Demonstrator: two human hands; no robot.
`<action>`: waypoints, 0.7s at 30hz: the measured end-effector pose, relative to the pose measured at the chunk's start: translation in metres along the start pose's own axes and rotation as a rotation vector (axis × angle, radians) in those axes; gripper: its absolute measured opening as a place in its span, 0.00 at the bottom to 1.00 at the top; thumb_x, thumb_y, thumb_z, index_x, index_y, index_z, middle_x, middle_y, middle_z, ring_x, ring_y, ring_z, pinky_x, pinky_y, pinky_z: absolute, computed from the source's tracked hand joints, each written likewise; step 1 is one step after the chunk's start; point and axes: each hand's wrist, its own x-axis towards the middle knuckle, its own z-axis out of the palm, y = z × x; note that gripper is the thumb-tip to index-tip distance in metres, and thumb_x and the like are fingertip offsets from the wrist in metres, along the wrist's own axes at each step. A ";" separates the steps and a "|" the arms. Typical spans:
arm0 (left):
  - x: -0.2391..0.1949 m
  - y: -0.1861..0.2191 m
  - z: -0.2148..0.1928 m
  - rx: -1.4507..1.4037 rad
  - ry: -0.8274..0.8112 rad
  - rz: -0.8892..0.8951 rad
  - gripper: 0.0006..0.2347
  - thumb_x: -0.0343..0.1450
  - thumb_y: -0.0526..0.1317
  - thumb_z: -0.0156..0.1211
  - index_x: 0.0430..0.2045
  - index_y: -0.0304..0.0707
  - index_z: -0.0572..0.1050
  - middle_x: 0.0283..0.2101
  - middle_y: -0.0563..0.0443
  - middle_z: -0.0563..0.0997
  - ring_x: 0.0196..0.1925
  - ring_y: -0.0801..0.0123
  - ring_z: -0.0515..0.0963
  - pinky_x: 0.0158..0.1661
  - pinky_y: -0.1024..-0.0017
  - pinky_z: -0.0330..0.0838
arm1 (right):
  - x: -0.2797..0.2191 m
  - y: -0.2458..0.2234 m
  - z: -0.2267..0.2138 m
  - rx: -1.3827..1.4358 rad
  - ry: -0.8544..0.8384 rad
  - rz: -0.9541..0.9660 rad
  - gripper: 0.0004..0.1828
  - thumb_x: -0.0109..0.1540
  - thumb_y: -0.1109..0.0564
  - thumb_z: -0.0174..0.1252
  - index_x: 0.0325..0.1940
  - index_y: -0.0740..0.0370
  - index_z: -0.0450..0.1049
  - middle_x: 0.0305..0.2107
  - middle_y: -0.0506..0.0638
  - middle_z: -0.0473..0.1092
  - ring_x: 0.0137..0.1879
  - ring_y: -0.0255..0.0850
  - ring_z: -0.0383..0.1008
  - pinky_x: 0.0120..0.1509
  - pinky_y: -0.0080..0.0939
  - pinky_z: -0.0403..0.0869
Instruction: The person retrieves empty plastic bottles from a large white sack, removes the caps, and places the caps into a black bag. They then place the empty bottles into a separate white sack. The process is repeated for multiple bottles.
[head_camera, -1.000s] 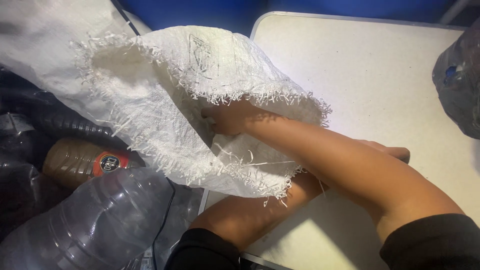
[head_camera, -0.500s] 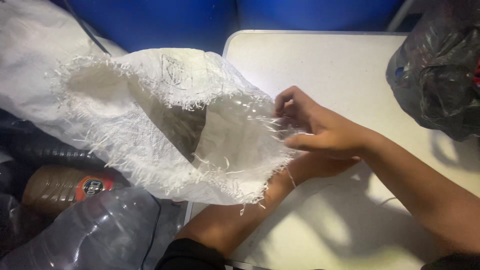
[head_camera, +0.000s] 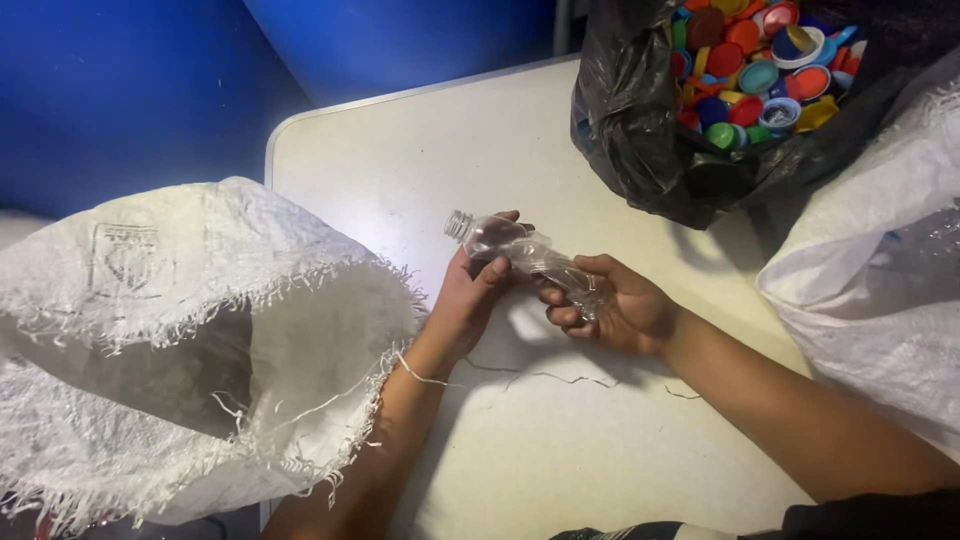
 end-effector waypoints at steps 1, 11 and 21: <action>0.001 -0.001 -0.002 -0.028 0.030 0.011 0.31 0.71 0.49 0.68 0.65 0.34 0.64 0.63 0.45 0.72 0.64 0.61 0.73 0.63 0.61 0.72 | 0.005 -0.001 -0.004 0.066 -0.043 0.093 0.23 0.74 0.46 0.42 0.61 0.70 0.63 0.42 0.54 0.69 0.44 0.43 0.71 0.44 0.38 0.73; 0.001 -0.015 -0.012 -0.067 0.100 0.029 0.27 0.72 0.47 0.69 0.60 0.31 0.67 0.62 0.38 0.75 0.65 0.57 0.75 0.64 0.57 0.72 | 0.003 -0.002 0.026 -0.214 0.035 0.057 0.26 0.72 0.43 0.42 0.64 0.65 0.65 0.35 0.51 0.69 0.39 0.40 0.73 0.37 0.38 0.74; -0.001 -0.019 -0.012 -0.079 0.140 0.075 0.25 0.76 0.48 0.62 0.61 0.28 0.66 0.62 0.36 0.75 0.62 0.58 0.76 0.61 0.61 0.74 | 0.008 -0.002 0.033 -0.785 0.136 -0.014 0.27 0.70 0.40 0.48 0.58 0.66 0.66 0.33 0.47 0.70 0.39 0.35 0.73 0.43 0.37 0.74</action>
